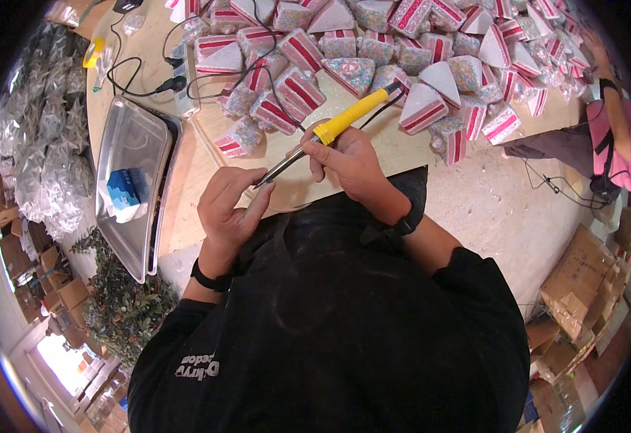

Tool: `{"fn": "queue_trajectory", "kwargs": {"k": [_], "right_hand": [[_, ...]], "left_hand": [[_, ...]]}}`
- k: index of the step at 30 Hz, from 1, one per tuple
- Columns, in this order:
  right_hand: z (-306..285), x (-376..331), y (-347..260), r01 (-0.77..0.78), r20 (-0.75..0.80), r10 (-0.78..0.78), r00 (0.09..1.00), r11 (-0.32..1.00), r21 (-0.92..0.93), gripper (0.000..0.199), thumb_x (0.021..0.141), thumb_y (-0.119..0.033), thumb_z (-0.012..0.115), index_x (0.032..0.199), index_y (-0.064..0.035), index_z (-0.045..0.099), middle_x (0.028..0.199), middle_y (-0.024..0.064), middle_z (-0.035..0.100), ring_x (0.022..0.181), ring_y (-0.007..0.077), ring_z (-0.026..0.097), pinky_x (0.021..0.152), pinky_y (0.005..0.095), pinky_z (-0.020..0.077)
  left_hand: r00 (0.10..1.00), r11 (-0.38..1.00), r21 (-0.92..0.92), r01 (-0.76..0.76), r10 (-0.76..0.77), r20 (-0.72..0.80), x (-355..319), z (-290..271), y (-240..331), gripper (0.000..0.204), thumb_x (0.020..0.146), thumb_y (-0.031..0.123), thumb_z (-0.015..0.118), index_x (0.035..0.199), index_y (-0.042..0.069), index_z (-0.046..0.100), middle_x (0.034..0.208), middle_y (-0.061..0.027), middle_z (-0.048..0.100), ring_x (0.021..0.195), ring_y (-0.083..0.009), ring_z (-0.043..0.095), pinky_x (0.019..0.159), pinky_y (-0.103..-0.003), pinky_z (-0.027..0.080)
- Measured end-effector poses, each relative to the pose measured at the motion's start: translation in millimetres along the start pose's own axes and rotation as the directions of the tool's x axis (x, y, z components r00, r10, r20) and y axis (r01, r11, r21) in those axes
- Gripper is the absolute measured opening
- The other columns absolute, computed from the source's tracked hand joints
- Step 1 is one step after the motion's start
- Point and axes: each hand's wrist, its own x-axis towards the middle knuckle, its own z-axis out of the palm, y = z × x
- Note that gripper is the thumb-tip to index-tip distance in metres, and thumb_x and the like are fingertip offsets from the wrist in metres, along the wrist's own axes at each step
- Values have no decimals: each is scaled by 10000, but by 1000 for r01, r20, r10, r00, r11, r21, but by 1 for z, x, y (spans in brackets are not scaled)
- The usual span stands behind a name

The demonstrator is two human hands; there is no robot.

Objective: Using a heated tool to seal small triangular plastic bags filled with decorative items.

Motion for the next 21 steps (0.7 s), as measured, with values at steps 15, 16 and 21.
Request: {"fn": "queue_trajectory", "kwargs": {"k": [15, 16, 21], "right_hand": [[8, 1, -1, -8, 15, 7, 1000, 994, 108, 200, 964, -151, 596, 1058, 11, 527, 903, 161, 657, 548, 104, 526, 511, 209, 411], [9, 2, -1, -16, 4, 16, 1000, 987, 160, 202, 972, -161, 587, 1067, 5, 521, 886, 146, 652, 545, 103, 517, 506, 213, 404], [2, 4, 8, -65, -20, 73, 997, 959, 275, 208, 984, -186, 578, 1085, -15, 514, 873, 110, 644, 551, 99, 498, 506, 225, 390]], "left_hand": [[984, 980, -119, 160, -167, -53, -6, 7, 0, 220, 759, -36, 756, 961, -26, 670, 844, -98, 656, 713, -163, 592, 641, -265, 477], [985, 980, -117, 159, -166, -55, -6, 8, -1, 220, 759, -36, 756, 961, -26, 670, 844, -98, 656, 713, -163, 592, 641, -265, 477], [975, 964, -226, 143, -177, -136, 3, 17, -3, 244, 738, 20, 783, 963, 25, 691, 798, -77, 650, 680, -174, 604, 613, -274, 485]]}}
